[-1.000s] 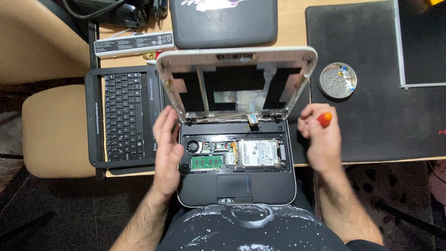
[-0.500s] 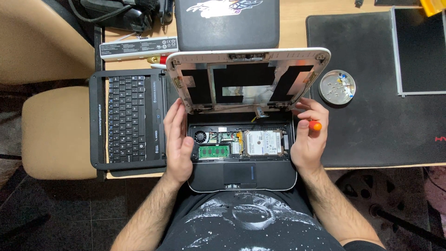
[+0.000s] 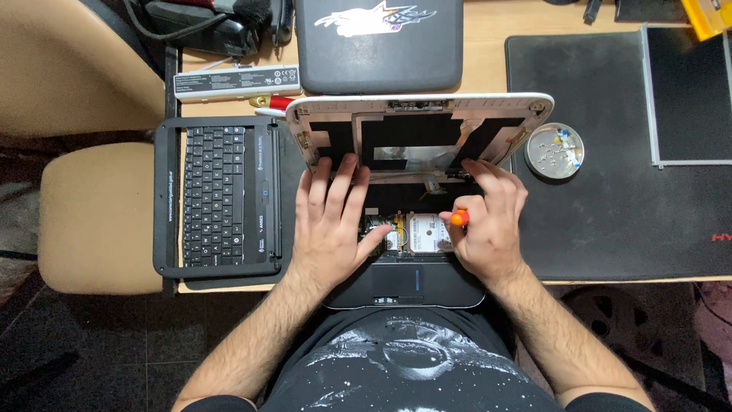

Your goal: Removing the screen and internal screws from a laptop using a screwdriver.

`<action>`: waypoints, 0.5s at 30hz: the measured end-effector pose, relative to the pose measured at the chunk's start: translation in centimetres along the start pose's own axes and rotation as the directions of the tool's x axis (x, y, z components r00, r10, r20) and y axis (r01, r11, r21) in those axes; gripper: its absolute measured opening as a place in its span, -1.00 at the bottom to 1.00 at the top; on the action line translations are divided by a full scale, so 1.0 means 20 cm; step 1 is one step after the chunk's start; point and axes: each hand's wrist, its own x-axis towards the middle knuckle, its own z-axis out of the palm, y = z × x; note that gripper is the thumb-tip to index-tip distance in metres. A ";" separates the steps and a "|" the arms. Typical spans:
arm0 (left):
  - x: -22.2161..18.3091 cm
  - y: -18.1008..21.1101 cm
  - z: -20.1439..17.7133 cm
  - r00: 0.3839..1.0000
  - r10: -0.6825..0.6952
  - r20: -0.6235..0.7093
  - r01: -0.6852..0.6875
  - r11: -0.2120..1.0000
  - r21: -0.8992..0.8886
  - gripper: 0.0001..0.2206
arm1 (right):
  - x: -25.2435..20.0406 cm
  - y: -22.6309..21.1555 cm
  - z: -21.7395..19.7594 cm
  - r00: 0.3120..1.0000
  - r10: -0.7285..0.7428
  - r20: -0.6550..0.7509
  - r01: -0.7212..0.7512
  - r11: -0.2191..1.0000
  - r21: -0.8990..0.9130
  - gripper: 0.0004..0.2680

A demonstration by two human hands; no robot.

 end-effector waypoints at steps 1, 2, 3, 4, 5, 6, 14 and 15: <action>0.01 0.00 0.01 1.000 0.000 -0.004 0.000 1.000 0.002 -0.15 | 0.01 0.00 0.00 1.000 -0.003 -0.002 0.003 1.000 0.000 -0.67; 0.02 0.00 0.01 1.000 -0.002 0.018 0.001 1.000 0.023 -0.11 | 0.01 -0.01 0.00 1.000 0.001 0.024 0.000 1.000 -0.020 -0.67; 0.02 0.00 0.02 0.999 -0.003 0.039 0.002 0.999 0.044 -0.06 | 0.02 -0.02 -0.01 0.999 0.006 0.051 -0.004 0.999 -0.039 -0.68; 0.03 0.00 0.01 0.999 -0.005 0.042 0.003 0.999 0.043 -0.06 | 0.03 -0.03 -0.01 0.999 0.007 0.054 -0.005 0.999 -0.038 -0.68; 0.04 0.00 0.01 0.996 -0.020 0.084 0.018 1.000 0.023 0.00 | 0.04 -0.04 -0.01 0.998 -0.006 0.068 0.010 0.998 -0.061 -0.68; 0.05 0.00 0.00 0.991 -0.033 0.126 0.033 0.999 0.003 0.07 | 0.06 -0.05 -0.02 0.997 -0.018 0.081 0.025 0.996 -0.086 -0.68; 0.11 -0.01 -0.01 0.941 -0.090 0.326 0.137 0.982 -0.127 0.26 | 0.04 -0.02 0.05 0.984 0.007 0.180 0.013 0.994 -0.109 -0.72; 0.11 -0.02 0.00 0.937 -0.092 0.338 0.147 0.979 -0.139 0.28 | 0.04 -0.02 0.05 0.981 0.018 0.195 0.002 0.995 -0.104 -0.71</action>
